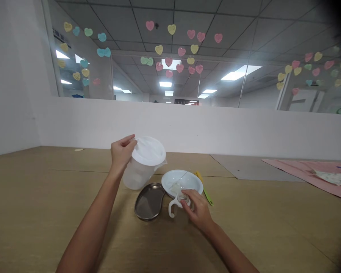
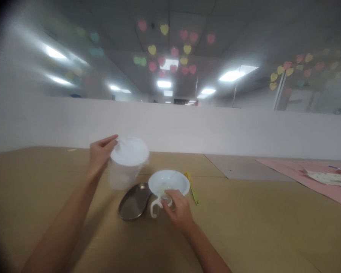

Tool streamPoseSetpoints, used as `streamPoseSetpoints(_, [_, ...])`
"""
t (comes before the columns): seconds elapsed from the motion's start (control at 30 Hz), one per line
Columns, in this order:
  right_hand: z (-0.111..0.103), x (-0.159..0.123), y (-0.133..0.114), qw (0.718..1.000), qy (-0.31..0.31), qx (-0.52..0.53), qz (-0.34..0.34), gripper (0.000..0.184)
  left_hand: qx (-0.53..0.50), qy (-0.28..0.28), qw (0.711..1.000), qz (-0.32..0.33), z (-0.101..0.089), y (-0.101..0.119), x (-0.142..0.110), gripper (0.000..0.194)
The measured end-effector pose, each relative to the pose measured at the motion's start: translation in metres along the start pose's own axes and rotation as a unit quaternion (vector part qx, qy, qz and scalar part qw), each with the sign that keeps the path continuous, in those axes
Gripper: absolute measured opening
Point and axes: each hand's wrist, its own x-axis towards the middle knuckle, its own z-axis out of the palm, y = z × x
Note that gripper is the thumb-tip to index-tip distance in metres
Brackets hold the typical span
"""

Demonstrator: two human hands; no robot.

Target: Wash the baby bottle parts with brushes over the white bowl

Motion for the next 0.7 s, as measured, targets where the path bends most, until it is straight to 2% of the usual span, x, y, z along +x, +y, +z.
streamPoseSetpoints(0.17, [0.000,-0.001,0.000,1.000,-0.004,0.001,0.004,0.022,0.133,0.046,0.990,0.000,-0.008,-0.018,0.013,0.040])
streamPoseSetpoints(0.3, [0.000,-0.001,0.000,1.000,-0.002,-0.005,-0.001,0.022,0.188,0.045,0.981,-0.021,-0.008,-0.033,0.019,0.041])
streamPoseSetpoints(0.43, [0.000,0.000,0.000,1.000,-0.001,-0.008,0.004,0.022,0.195,0.041,0.979,-0.039,-0.006,-0.047,0.022,0.042])
streamPoseSetpoints(0.7, [0.001,-0.002,0.002,1.000,0.000,-0.001,0.002,0.023,0.152,0.071,0.983,-0.072,-0.011,-0.063,0.029,0.045])
